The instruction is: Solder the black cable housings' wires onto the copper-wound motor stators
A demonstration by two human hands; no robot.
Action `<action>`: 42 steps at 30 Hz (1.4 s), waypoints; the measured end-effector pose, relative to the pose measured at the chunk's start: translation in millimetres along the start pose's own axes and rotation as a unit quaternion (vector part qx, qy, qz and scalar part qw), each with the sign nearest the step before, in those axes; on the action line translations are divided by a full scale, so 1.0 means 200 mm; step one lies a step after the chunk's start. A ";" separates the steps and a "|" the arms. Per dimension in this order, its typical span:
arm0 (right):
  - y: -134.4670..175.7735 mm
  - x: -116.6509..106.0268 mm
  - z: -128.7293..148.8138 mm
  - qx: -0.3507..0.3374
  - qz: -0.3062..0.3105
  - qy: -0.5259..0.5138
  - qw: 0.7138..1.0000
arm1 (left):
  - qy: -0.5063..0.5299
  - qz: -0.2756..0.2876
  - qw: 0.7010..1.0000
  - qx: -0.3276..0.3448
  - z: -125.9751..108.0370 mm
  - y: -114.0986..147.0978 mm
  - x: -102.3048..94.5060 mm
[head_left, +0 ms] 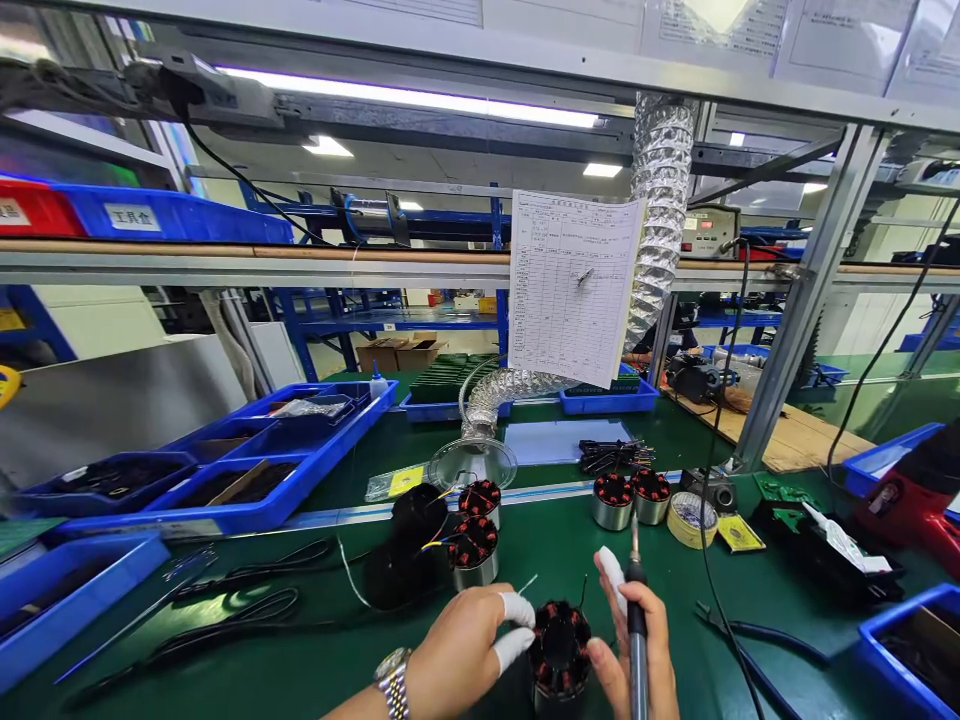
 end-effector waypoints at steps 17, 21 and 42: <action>-0.09 -0.22 0.13 0.016 -0.084 -0.090 0.992 | 0.070 0.125 0.972 -0.184 0.01 0.02 -0.05; -0.08 -0.22 0.13 0.016 -0.072 -0.095 0.993 | 0.060 0.128 0.971 -0.194 0.01 0.02 -0.02; 0.02 -0.14 0.03 0.054 0.010 -0.094 0.994 | 0.209 0.071 0.948 -0.228 0.09 -0.03 -0.05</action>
Point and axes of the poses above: each hand's wrist, its own y-axis away from the middle knuckle, its own x-axis out of the palm, z = x × y, the point moved 7 cm from there along -y, towards the middle knuckle, and after that the axes turned 15 degrees about -z, right-handed, at the moved point
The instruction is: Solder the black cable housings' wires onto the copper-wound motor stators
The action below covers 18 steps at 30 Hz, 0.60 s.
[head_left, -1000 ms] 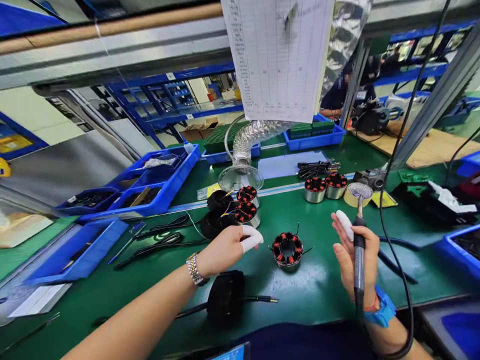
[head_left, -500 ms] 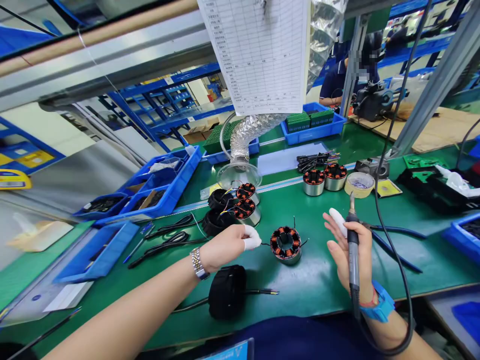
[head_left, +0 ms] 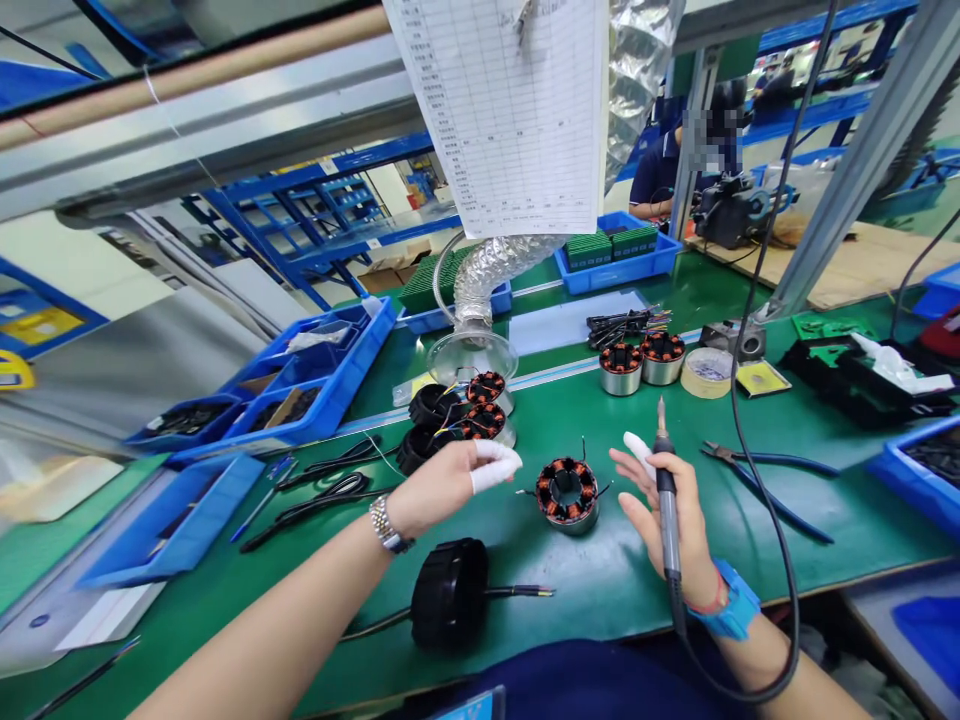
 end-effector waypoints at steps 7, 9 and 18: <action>-0.03 -0.02 -0.06 -0.002 -0.034 0.012 0.999 | -0.124 -0.008 0.991 0.050 -0.20 -0.19 0.21; -0.03 -0.03 -0.07 -0.003 -0.036 0.019 0.999 | -0.124 -0.010 0.991 0.038 -0.18 -0.22 0.26; -0.01 -0.02 -0.06 0.004 -0.016 0.021 1.000 | 0.005 0.022 0.997 -0.071 -0.11 -0.25 0.27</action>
Point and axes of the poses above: each hand's wrist, its own y-axis away from the middle knuckle, its own x-axis out of the palm, z = x × y, the point moved 7 cm from there along -y, towards the middle knuckle, and after that the axes turned 15 degrees about -z, right-handed, at the moved point
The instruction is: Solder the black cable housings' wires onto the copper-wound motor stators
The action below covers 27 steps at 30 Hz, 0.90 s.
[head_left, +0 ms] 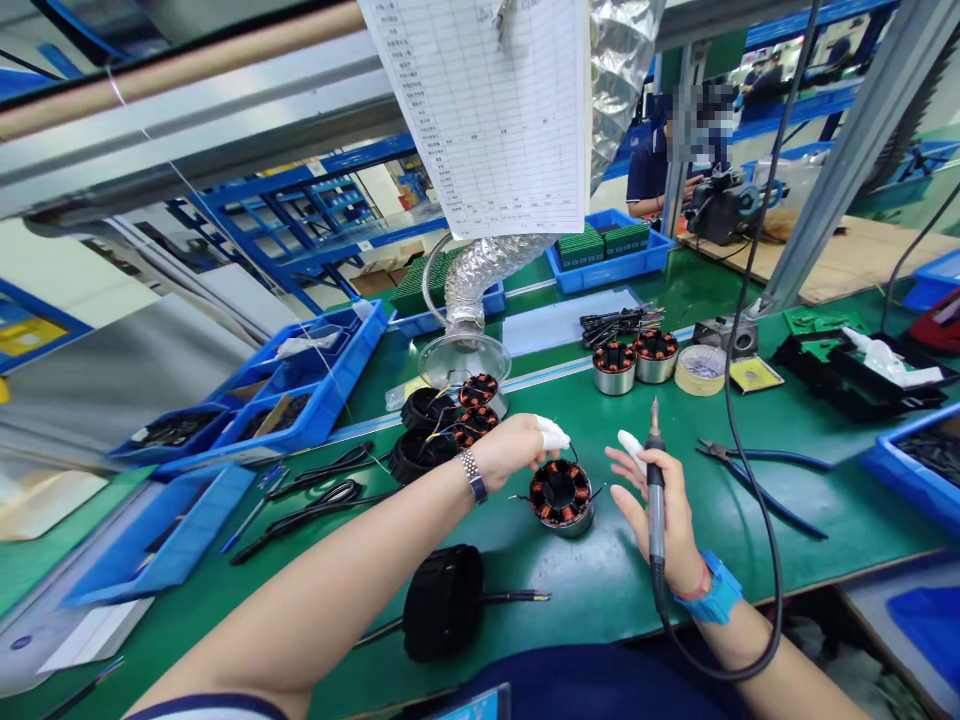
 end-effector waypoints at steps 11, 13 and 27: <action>0.01 0.01 -0.01 -0.001 0.007 0.015 1.000 | 0.176 0.047 0.983 0.029 0.07 -0.01 0.06; 0.01 0.01 0.00 -0.004 0.006 0.013 1.000 | 0.073 0.023 0.995 0.058 0.03 0.02 0.02; 0.00 -0.05 0.00 0.002 -0.032 -0.010 0.999 | -0.240 0.033 0.955 0.171 -0.16 0.20 0.16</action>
Point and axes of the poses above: each hand's wrist, its own y-axis away from the middle knuckle, its own x-axis out of the palm, z = x × y, the point moved 7 cm from there along -y, towards the middle knuckle, and after that the axes turned 15 degrees about -z, right-handed, at the moved point
